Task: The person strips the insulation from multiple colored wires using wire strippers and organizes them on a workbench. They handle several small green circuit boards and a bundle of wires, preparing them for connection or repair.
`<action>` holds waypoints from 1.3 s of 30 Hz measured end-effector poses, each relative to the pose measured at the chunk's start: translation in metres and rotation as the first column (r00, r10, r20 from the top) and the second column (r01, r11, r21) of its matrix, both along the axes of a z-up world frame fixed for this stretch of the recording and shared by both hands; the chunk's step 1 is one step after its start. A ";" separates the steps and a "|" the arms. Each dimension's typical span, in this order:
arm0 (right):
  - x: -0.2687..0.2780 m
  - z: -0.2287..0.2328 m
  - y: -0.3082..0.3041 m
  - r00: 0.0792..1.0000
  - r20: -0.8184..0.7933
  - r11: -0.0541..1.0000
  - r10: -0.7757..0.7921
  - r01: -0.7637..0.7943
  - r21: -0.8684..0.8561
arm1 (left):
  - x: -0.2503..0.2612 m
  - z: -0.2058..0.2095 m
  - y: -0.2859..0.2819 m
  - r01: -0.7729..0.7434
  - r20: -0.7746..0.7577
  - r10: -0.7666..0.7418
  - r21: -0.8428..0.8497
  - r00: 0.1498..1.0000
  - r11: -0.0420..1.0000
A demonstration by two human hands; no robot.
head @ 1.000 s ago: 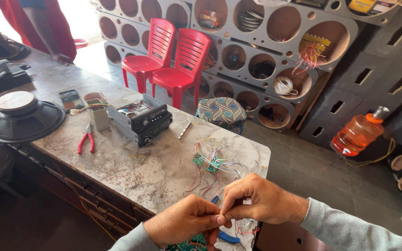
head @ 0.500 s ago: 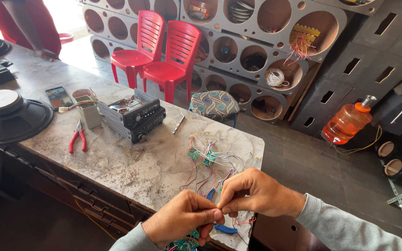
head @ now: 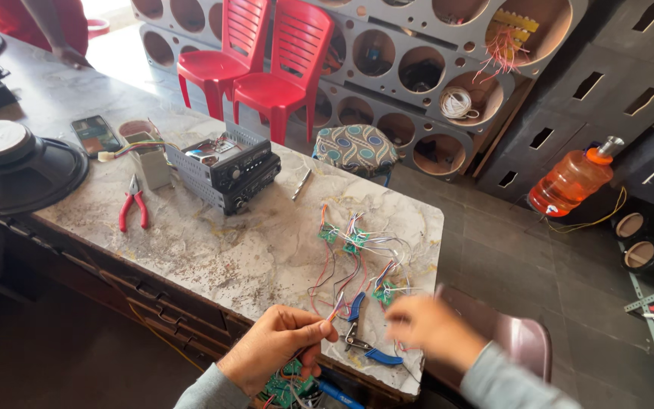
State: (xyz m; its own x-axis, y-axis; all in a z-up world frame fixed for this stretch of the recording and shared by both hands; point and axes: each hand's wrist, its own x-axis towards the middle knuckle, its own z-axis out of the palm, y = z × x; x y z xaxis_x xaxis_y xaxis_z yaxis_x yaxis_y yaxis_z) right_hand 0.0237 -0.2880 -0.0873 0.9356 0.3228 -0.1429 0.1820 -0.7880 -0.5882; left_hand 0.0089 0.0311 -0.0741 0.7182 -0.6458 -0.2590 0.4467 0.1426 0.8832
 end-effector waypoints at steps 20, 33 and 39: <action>-0.066 -0.028 0.054 0.821 0.278 0.865 -0.498 0.451 0.219 | 0.075 -0.076 0.005 0.006 -0.198 -0.012 -0.028 0.980 1.000; -0.157 -0.007 0.040 0.582 -0.785 0.580 -0.213 0.722 0.377 | 0.086 -0.079 -0.044 0.144 -0.220 -0.145 -0.025 0.964 0.989; -0.149 -0.023 0.044 0.608 -0.705 0.430 -0.365 0.782 0.452 | 0.090 -0.075 -0.066 0.213 -0.248 -0.222 -0.060 0.943 0.975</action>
State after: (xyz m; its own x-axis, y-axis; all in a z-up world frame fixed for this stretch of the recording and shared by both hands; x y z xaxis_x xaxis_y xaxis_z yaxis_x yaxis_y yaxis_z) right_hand -0.1249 -0.2436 -0.1107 0.8016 -0.0850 -0.5918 -0.5865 0.0806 -0.8060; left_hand 0.0990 -0.0345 -0.1492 0.4736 -0.7898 -0.3896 0.6768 0.0433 0.7349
